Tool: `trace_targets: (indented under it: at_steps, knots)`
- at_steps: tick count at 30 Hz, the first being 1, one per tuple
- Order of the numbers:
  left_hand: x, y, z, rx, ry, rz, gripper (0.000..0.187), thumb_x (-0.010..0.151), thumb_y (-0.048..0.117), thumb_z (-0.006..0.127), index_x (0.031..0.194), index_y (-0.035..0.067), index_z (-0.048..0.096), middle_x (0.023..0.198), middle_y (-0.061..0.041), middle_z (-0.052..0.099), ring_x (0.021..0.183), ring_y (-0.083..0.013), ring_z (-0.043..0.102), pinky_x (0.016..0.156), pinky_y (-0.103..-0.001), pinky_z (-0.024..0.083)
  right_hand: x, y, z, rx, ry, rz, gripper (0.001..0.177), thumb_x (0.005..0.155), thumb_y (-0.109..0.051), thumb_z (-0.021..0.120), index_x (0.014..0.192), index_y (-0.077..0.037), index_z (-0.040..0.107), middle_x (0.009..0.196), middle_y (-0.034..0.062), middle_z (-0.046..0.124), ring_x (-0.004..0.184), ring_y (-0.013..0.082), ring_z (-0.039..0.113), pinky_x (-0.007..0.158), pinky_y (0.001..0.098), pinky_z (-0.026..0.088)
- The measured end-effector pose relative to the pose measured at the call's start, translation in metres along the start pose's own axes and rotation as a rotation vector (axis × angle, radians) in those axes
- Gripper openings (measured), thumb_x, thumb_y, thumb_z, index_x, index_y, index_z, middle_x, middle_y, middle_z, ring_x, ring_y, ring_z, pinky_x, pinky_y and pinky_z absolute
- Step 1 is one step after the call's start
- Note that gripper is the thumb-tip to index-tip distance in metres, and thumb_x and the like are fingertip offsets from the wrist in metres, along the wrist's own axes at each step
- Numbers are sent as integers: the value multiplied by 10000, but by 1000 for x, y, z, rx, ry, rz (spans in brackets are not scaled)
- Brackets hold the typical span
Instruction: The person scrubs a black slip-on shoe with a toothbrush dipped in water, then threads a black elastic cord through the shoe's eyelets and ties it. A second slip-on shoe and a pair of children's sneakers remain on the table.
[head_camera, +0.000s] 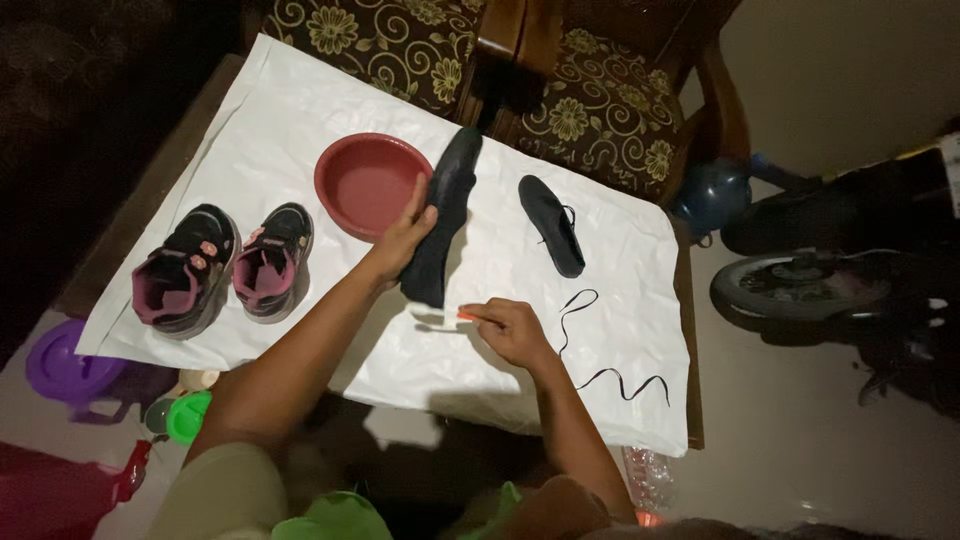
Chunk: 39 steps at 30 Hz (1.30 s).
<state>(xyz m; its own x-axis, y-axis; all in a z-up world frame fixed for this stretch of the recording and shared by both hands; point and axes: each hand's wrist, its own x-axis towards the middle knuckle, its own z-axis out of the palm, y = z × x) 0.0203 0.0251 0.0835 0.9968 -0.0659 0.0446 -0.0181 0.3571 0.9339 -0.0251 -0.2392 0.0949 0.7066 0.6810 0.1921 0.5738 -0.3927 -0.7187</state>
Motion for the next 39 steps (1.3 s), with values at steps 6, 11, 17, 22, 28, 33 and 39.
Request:
trace_targets:
  at_steps: [6,11,17,22,28,33,39]
  knots:
    - [-1,-11,3,-40,83,-98,706,994,501,449,1613,211,273,1145,-34,655,885,-113,641,710,-288,577,8,3,8,75,151,130,336,980,-156,595,1283,-62,705,764,72,661,612,118,565,564,289,458]
    - [5,-33,-14,-273,355,31,593,1029,565,469,1327,62,567,953,-72,651,795,-181,622,658,-324,566,-3,5,10,-5,194,-1,335,965,-139,608,1265,-63,739,771,86,658,639,132,573,597,290,469]
    - [-3,-50,0,133,667,388,543,1086,403,602,1317,-85,543,1248,-147,614,1148,-229,571,1006,-353,455,3,-10,33,83,323,168,320,1029,-153,503,1290,-28,640,876,119,708,662,179,628,591,321,512]
    - [-13,-40,14,168,738,413,576,1027,337,649,1388,-70,461,1354,-181,566,1251,-260,557,1108,-365,410,1,-27,39,-77,412,101,336,1041,-159,497,1291,11,644,992,219,718,848,301,712,747,398,566]
    - [-14,-32,8,178,833,431,612,1027,310,681,1428,-79,432,1389,-200,534,1258,-269,554,1127,-374,413,6,-26,25,-29,426,255,357,1041,-187,489,1322,2,603,1100,216,712,900,299,736,800,403,575]
    - [-9,-37,10,-212,757,398,648,1024,350,655,1485,-38,414,1429,-176,525,1270,-249,539,1096,-352,440,4,-32,43,-75,394,37,366,1068,-183,483,1328,38,618,1178,237,702,989,308,699,830,410,575]
    - [-7,-38,0,-475,764,272,866,940,470,634,1563,107,153,1471,-114,452,1287,-231,539,1101,-373,476,8,-24,27,43,466,238,370,1053,-189,461,1309,42,597,985,199,713,814,251,710,699,385,574]
